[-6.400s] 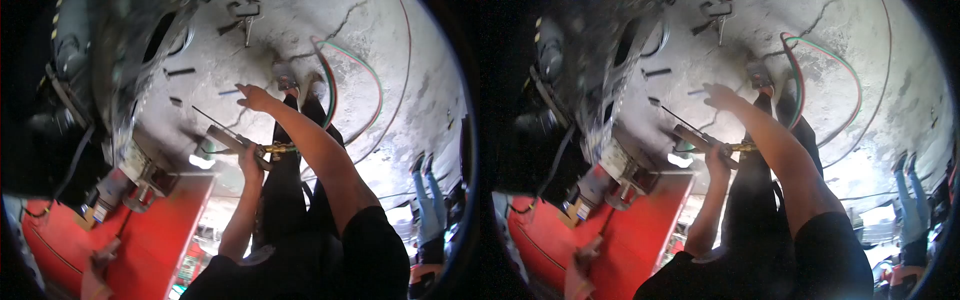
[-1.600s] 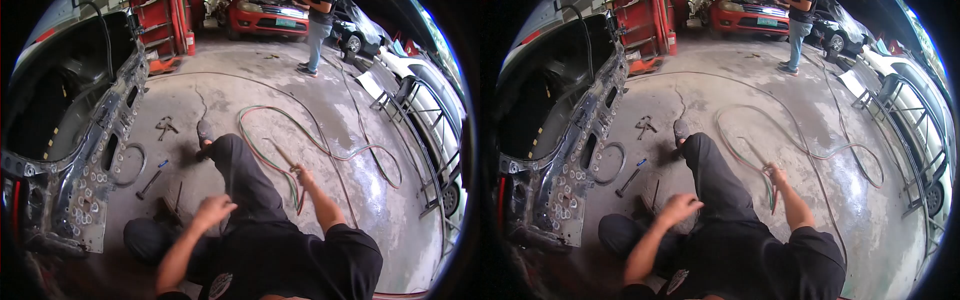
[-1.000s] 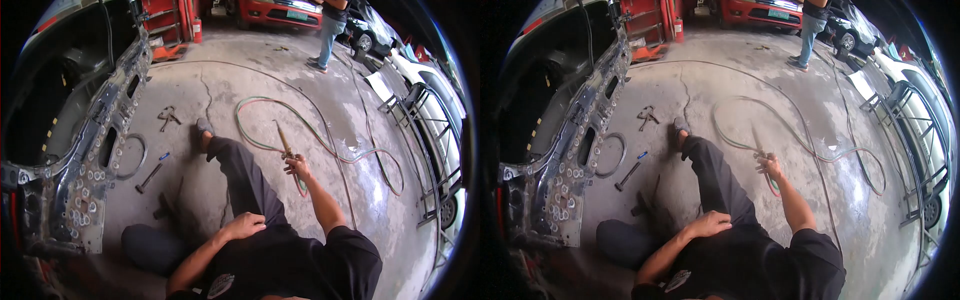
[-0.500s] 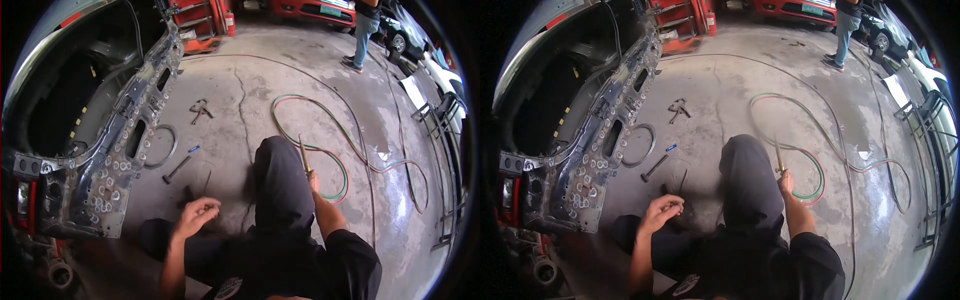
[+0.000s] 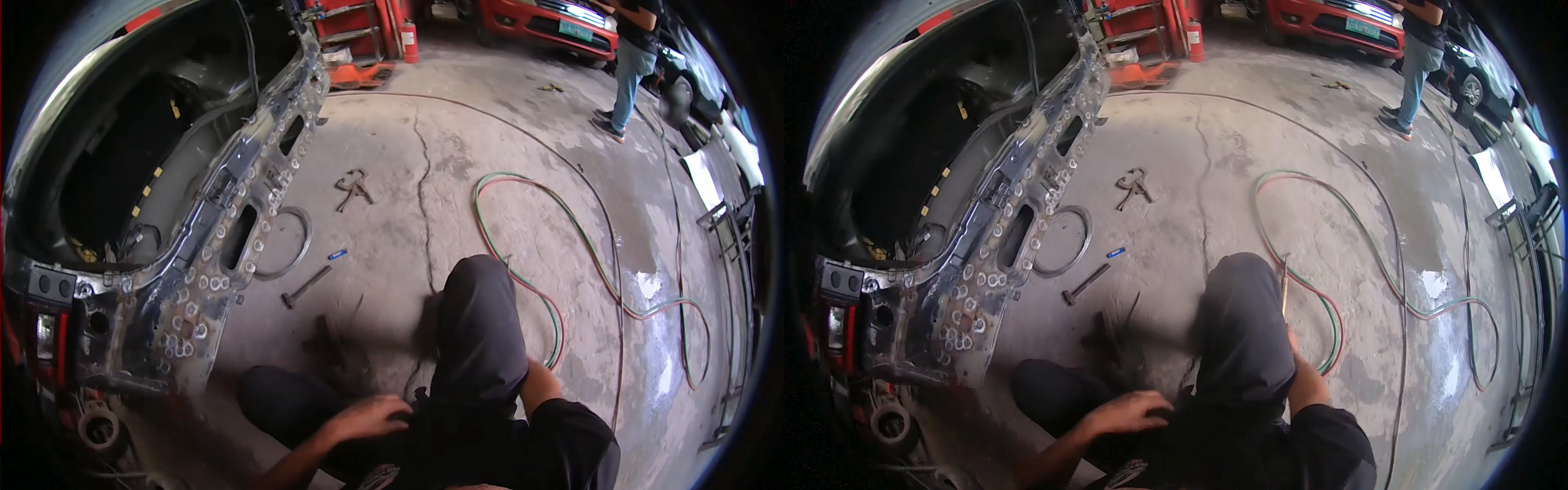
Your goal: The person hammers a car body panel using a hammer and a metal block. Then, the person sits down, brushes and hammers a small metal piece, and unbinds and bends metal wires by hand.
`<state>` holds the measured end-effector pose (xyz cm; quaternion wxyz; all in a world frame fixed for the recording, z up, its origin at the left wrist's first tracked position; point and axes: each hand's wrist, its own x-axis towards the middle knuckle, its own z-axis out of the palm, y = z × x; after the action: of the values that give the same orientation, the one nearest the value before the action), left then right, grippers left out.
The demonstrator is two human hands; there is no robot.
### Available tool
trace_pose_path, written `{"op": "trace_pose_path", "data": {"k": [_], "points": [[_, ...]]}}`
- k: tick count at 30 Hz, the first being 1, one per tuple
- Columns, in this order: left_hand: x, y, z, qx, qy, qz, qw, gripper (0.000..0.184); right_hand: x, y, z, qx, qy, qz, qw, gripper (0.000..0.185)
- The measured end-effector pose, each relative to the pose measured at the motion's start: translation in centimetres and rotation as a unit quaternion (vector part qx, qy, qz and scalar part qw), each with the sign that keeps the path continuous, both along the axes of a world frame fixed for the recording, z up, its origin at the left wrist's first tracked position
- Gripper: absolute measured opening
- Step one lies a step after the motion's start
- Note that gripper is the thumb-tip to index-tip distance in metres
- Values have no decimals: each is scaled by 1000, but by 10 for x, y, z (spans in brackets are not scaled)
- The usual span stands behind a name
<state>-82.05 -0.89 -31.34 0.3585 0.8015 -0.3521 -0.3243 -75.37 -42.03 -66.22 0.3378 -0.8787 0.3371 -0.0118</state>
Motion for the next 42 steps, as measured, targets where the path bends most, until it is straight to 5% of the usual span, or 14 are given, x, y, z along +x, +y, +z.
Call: {"op": "trace_pose_path", "data": {"k": [4,8,10,12,17,18,21,24,28,31,36,38,40,42], "points": [[-8,5,-18,29,56,-15,998,22,39,-26,81,248,-173,67,951,42],[15,14,-10,-39,24,25,999,21,59,4,254,588,-166,115,783,63],[27,10,18,-42,80,99,991,26,46,22,300,481,-174,156,845,64],[30,8,33,-44,109,129,985,31,18,33,336,189,-152,257,935,58],[-9,10,-48,-4,6,-83,996,24,-18,83,428,-57,-272,475,835,51],[-15,9,-51,11,23,-83,996,22,-18,96,431,-108,-298,507,802,50],[-23,18,-45,-6,32,24,999,18,-10,134,410,75,-215,619,751,45],[-30,25,-27,-92,44,173,980,19,-12,155,376,42,-196,765,611,36],[-34,35,-12,-166,101,285,939,20,-18,166,376,241,110,745,613,36],[-30,36,1,-194,97,345,913,20,-20,170,377,270,131,698,650,32],[-31,29,-31,-166,87,274,943,23,8,172,387,426,40,504,750,19],[-23,38,-30,-149,135,202,958,23,6,175,366,405,56,564,717,21],[-13,50,-1,-200,186,294,916,21,-2,182,361,463,103,604,641,33],[-8,50,20,-310,229,379,841,19,-18,178,355,385,122,653,641,40]]}}
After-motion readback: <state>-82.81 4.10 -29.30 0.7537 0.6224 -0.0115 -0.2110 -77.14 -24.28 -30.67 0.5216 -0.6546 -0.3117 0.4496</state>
